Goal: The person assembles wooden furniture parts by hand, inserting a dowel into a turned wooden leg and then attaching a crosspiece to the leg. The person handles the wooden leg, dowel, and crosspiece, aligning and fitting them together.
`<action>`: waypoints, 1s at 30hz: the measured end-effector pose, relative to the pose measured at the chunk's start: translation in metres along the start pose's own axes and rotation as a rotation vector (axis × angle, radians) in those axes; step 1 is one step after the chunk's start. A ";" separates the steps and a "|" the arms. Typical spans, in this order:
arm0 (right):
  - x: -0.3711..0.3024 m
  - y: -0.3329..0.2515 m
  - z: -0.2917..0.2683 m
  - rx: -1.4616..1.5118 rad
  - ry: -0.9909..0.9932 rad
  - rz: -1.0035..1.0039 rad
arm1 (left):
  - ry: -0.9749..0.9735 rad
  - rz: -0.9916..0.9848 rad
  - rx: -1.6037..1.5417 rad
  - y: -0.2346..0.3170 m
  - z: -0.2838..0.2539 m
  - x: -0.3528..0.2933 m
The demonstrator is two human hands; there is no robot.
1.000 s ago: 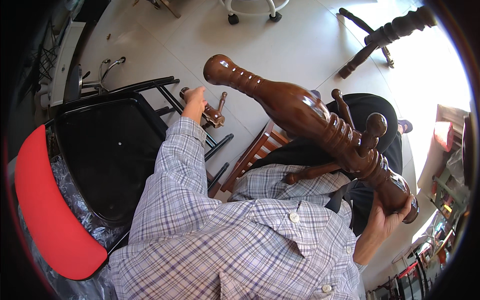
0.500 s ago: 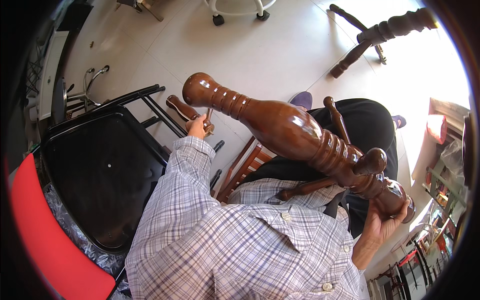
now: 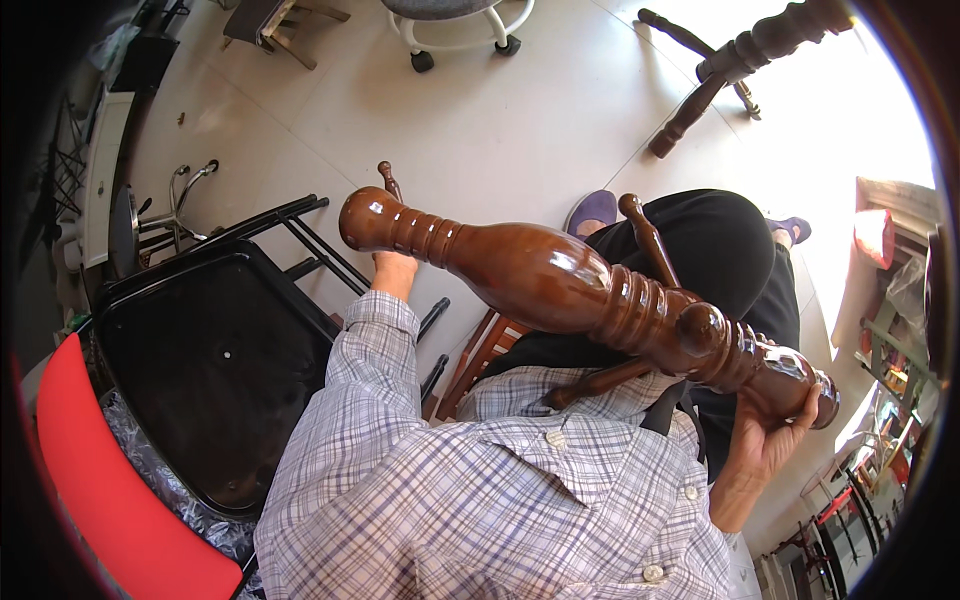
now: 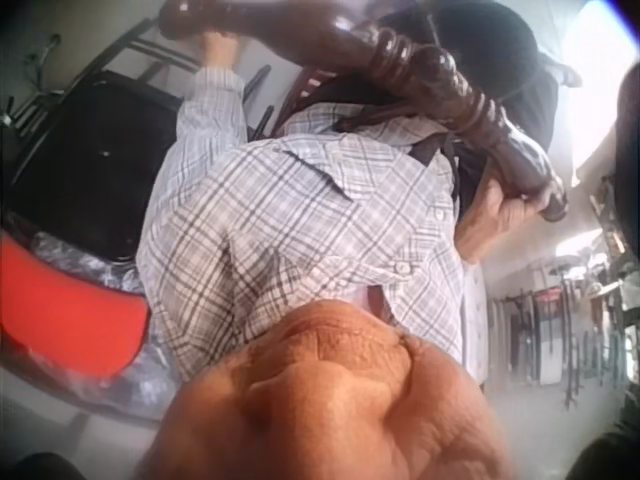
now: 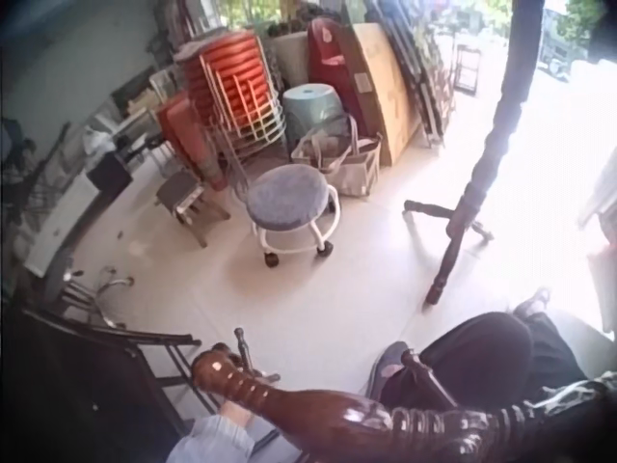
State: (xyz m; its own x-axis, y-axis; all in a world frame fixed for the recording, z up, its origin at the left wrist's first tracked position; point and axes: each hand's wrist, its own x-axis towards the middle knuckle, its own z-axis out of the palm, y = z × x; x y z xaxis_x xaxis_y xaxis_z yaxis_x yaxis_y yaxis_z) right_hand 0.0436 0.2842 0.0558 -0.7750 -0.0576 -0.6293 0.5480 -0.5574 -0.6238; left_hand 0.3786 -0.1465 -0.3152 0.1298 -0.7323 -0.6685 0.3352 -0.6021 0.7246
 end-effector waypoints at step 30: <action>0.009 0.036 0.003 0.165 -0.302 0.024 | -1.203 -0.011 0.211 0.302 0.142 -0.169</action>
State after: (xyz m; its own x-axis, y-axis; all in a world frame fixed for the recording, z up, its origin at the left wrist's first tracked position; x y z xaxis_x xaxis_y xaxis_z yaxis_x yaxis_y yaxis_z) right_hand 0.0553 0.2612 0.0289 -0.8343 -0.3010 -0.4619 0.5279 -0.6777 -0.5119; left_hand 0.3251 -0.2497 0.0404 -0.8560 -0.4866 -0.1746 0.1581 -0.5680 0.8077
